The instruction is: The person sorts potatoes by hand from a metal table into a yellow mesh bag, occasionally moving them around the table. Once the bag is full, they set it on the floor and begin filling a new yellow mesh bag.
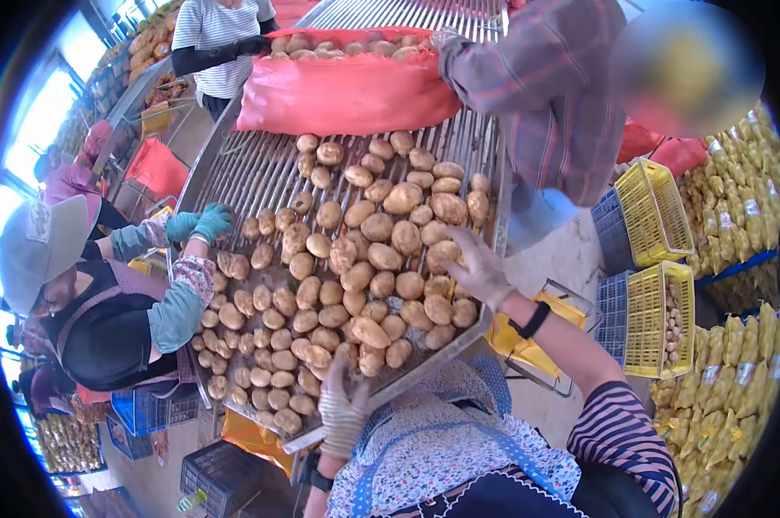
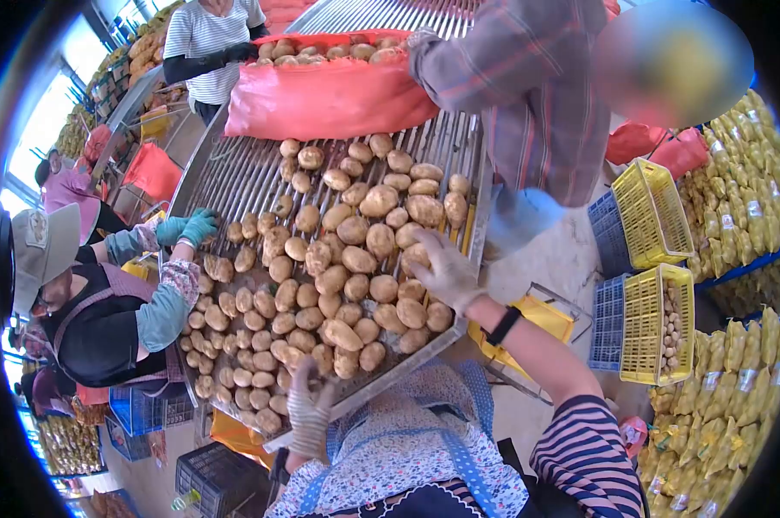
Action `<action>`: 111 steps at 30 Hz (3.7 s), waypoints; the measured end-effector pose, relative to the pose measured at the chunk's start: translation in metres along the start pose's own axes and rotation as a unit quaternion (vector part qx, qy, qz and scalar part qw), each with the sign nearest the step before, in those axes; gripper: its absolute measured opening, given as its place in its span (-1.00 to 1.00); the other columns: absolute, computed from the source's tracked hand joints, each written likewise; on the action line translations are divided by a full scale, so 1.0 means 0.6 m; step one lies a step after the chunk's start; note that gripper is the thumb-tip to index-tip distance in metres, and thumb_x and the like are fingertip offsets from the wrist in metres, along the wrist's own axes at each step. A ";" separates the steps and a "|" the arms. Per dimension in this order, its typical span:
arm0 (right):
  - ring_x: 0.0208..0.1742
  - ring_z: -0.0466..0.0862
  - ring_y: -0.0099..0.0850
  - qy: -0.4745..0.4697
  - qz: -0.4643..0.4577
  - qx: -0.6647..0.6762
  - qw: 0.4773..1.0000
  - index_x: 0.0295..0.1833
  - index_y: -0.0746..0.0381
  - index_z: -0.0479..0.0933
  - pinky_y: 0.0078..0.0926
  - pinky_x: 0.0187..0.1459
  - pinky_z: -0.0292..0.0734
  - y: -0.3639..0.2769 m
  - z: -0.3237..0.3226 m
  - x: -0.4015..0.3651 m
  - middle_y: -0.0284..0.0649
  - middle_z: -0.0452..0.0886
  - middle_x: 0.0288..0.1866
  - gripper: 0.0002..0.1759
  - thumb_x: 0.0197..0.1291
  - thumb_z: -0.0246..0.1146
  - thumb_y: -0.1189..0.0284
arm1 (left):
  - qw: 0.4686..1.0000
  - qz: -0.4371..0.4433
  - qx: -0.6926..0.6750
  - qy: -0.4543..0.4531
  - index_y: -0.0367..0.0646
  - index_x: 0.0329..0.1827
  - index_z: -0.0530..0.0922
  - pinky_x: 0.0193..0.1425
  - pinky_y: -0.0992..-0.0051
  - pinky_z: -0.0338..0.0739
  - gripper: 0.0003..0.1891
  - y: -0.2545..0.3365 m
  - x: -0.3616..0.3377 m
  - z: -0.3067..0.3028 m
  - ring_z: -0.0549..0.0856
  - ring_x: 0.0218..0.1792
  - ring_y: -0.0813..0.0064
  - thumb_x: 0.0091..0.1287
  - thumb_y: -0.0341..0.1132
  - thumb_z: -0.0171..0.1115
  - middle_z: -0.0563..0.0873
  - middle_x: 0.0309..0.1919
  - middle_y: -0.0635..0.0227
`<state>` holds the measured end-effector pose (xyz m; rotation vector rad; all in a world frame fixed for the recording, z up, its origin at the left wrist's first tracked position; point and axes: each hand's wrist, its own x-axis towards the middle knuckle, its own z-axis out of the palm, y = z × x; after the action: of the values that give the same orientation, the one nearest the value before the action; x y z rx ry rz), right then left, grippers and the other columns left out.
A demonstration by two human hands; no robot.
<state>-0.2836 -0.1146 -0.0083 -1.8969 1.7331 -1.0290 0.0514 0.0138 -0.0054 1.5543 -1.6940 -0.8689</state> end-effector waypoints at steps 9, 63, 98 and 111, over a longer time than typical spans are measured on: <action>0.50 0.32 -0.02 -0.228 -0.017 -0.333 0.915 0.46 0.22 0.27 -0.05 0.41 0.34 0.060 0.184 0.308 0.01 0.39 0.43 -0.17 0.01 0.34 0.36 | 0.998 -0.057 -0.006 0.013 -0.21 0.28 0.52 0.25 0.22 0.53 -0.53 -0.086 0.155 -0.100 0.64 0.13 0.10 0.29 -0.41 0.32 0.65 0.12 0.04; 0.43 0.36 -0.03 -0.093 0.018 -0.074 0.993 0.53 0.29 0.19 -0.13 0.42 0.27 -0.198 0.239 -0.163 0.06 0.31 0.47 -0.10 0.14 0.43 0.27 | 0.889 -0.202 0.180 0.370 0.17 0.51 0.38 0.56 0.01 0.05 -0.41 -0.408 0.202 -0.206 0.16 0.54 0.03 0.49 0.17 -0.02 0.28 0.53 0.11; -0.12 0.68 -0.35 0.171 0.454 0.641 0.595 0.36 -0.05 0.27 -0.35 -0.20 0.73 -0.426 0.300 -0.080 -0.26 0.56 0.04 -0.37 0.25 0.39 0.44 | 0.899 -0.055 -0.422 0.106 -0.26 0.48 0.30 0.33 0.40 0.49 -0.55 -0.036 0.089 -0.086 0.60 0.14 0.42 0.60 -0.26 -0.04 0.58 0.19 0.21; -0.19 0.68 -0.42 0.377 0.353 0.610 0.601 0.03 0.01 0.49 -0.42 -0.28 0.67 -0.001 0.019 -0.328 -0.34 0.68 -0.13 -0.60 0.17 0.45 0.16 | 0.769 -0.106 -0.590 -0.224 -0.06 0.55 0.19 0.42 0.10 0.48 -0.27 0.149 -0.002 0.069 0.48 0.37 0.20 0.31 -0.42 0.29 0.42 0.37 0.18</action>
<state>-0.2699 0.0730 -0.0671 0.1583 1.1411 -1.9646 -0.0320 0.0223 0.0462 0.6353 -0.7854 -2.0173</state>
